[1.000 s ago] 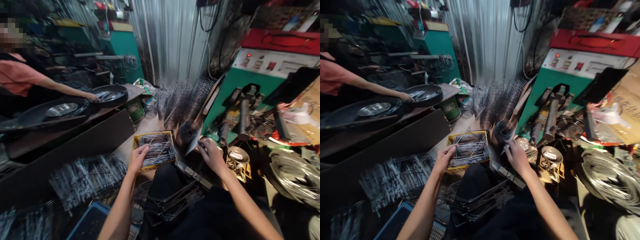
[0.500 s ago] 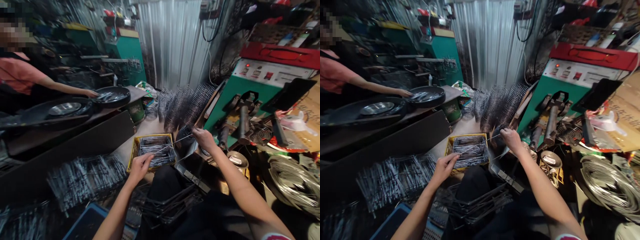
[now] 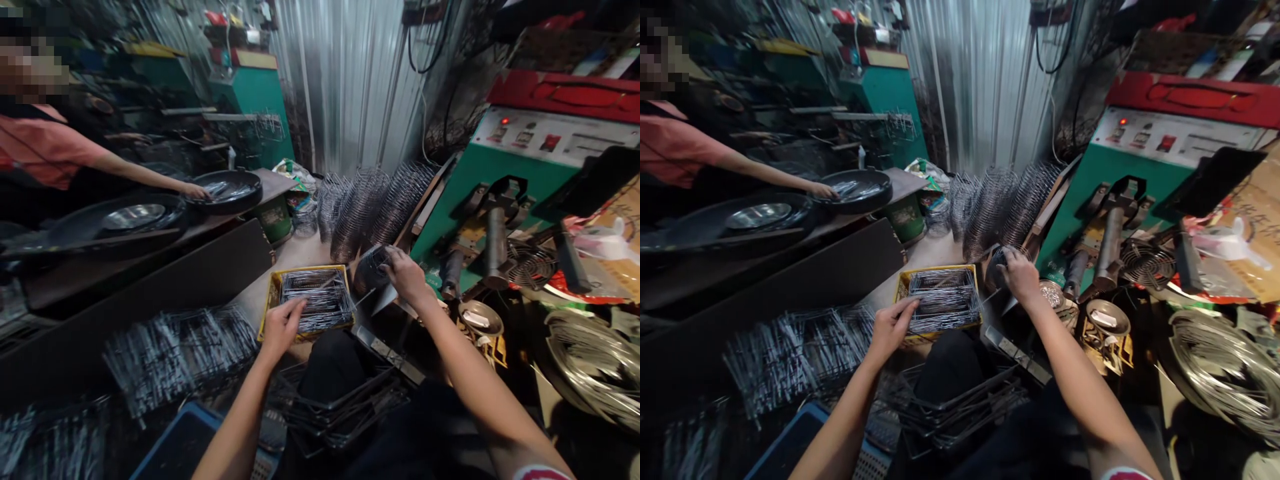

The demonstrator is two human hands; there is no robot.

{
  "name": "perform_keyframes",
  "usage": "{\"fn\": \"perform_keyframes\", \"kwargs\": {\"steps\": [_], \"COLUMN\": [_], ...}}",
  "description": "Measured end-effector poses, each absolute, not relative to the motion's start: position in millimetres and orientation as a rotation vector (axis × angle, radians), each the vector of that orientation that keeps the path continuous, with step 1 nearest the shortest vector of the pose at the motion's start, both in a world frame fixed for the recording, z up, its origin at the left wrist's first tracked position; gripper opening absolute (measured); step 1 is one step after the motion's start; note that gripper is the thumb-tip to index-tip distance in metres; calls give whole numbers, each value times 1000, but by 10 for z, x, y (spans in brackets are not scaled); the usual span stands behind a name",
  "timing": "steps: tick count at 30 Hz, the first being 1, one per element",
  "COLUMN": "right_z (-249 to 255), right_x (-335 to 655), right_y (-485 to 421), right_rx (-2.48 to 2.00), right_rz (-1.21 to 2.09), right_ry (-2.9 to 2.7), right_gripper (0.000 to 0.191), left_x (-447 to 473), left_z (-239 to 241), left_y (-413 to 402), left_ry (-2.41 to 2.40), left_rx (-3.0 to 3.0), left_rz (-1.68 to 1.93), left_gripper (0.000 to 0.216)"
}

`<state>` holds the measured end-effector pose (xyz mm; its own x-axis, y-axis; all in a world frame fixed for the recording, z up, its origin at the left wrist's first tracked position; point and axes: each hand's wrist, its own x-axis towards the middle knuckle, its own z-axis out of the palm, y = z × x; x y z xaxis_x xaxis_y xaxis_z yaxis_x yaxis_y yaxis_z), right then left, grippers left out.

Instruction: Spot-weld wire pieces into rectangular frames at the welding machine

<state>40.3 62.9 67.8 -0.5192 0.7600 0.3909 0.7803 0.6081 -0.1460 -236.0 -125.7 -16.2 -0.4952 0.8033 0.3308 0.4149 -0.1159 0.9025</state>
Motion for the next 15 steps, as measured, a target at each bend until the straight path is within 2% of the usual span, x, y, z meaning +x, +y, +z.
{"fn": "perform_keyframes", "kwargs": {"steps": [3, 5, 8, 11, 15], "right_z": [594, 441, 61, -331, -478], "right_x": [527, 720, 1172, 1787, 2739], "right_y": [461, 285, -43, -410, -908], "right_rx": [-1173, -1146, -1164, -1363, -1735], "right_rz": [89, 214, 404, 524, 555], "right_ry": [-2445, -2537, -2608, -2532, -2308], "right_gripper": [38, 32, 31, 36, 46], "left_x": [-2663, -2886, -3117, -3160, -3029], "left_z": [-356, -542, -854, -1131, -1371], "left_y": [-1057, -919, -780, -702, -558], "left_ry": [1684, 1599, 1579, 1571, 1580], "left_rx": [510, 166, -38, -188, -268], "left_rz": [1950, 2002, 1941, 1842, 1725], "left_gripper": [16, 16, 19, 24, 33]}}
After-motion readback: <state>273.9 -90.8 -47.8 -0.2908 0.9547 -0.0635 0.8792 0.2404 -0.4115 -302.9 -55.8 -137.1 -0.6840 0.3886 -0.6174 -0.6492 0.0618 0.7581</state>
